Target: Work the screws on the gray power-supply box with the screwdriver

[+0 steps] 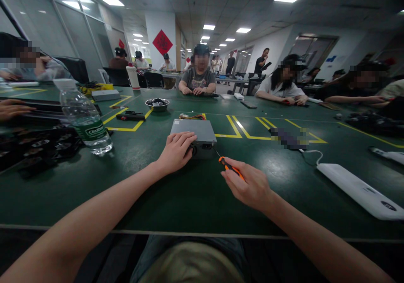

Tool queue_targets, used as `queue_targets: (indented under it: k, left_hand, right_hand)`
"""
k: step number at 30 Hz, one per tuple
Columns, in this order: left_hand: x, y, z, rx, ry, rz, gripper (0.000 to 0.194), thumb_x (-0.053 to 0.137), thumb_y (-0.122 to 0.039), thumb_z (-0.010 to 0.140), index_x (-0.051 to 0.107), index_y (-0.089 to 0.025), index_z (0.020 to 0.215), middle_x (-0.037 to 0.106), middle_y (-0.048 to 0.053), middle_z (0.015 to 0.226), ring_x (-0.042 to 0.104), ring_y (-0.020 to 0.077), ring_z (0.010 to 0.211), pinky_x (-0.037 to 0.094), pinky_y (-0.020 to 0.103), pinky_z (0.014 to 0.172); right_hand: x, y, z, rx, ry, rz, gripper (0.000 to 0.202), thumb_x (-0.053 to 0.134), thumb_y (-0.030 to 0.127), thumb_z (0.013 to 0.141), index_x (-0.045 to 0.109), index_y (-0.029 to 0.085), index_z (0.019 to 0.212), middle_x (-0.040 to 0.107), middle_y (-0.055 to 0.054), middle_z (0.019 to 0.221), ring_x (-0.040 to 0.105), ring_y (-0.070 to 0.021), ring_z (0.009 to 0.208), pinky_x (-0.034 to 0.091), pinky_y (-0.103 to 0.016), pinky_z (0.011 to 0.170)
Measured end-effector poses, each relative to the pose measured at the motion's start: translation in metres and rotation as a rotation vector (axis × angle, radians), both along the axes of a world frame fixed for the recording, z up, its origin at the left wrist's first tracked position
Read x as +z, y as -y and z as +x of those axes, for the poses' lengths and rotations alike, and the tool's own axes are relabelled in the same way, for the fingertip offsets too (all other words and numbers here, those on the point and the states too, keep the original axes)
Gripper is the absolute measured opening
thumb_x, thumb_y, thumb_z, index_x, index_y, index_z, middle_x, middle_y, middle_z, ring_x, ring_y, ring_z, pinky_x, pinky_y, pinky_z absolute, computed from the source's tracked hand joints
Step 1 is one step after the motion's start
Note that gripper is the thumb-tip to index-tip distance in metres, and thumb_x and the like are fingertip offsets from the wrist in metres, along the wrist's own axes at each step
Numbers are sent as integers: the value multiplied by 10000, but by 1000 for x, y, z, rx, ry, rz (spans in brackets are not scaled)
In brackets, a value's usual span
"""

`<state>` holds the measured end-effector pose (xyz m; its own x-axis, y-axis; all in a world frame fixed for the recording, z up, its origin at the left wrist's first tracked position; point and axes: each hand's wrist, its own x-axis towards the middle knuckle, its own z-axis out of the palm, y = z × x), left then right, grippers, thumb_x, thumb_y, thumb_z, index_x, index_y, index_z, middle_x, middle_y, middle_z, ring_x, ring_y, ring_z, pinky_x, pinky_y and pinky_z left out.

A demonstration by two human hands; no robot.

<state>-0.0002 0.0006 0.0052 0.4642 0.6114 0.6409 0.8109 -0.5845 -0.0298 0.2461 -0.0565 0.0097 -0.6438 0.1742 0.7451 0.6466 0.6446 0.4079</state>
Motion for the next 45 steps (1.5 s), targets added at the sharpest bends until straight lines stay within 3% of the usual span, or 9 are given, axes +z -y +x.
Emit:
queue_targets:
  k: [5,8,11,17,22,31,38,45]
  left_hand:
    - [0,0,1,5,7,-12,377,408,-207,862,441,-200,1237,496,73,1306,415,219,1217,275,399,979]
    - [1,1,1,3,8,-22,381,406,-204,861,440,-204,1240,494,76,1308,409,223,1223,270,409,982]
    - [2,2,1,2,13,-29,389,407,-200,857,441,-209,1244,497,81,1305,413,229,1221,274,416,975]
    - [1,1,1,13,14,-12,378,411,-206,855,451,-197,1230,505,82,1298,420,225,1217,272,412,979]
    - [1,1,1,18,5,-2,370,401,-206,856,457,-189,1221,504,80,1299,422,229,1214,276,409,974]
    - [0,1,1,10,15,-7,385,414,-199,848,453,-205,1232,506,81,1294,423,225,1214,282,410,976]
    - [0,1,1,11,9,-4,391,423,-199,846,450,-210,1235,507,76,1295,423,225,1212,287,413,973]
    - [9,5,11,66,6,21,322,427,-232,851,482,-188,1165,536,84,1248,462,228,1164,278,414,985]
  right_hand:
    - [6,0,2,-17,-61,-7,111,560,266,832,561,155,840,662,-105,923,631,-141,734,494,-224,627]
    - [7,2,-1,33,-57,-47,102,505,205,827,571,138,867,626,-164,1036,631,-179,820,510,-261,659]
    - [0,4,-5,99,11,-29,145,523,131,788,585,187,907,641,-110,1007,619,-137,737,500,-238,631]
    - [-15,5,-17,161,124,29,193,588,151,732,555,229,906,648,-81,937,555,-101,606,473,-225,576]
    - [-14,4,-27,180,265,113,184,571,172,746,528,248,907,657,-83,891,527,-93,542,428,-210,533]
    - [-16,3,-30,188,294,70,176,541,177,773,550,255,931,640,-67,923,530,-91,577,421,-216,572]
    - [-11,4,-28,217,222,16,167,549,157,782,562,238,927,640,-78,927,550,-95,605,442,-221,586]
    - [-2,-1,-13,248,0,-42,100,584,206,802,528,186,882,646,-75,882,595,-102,669,467,-205,592]
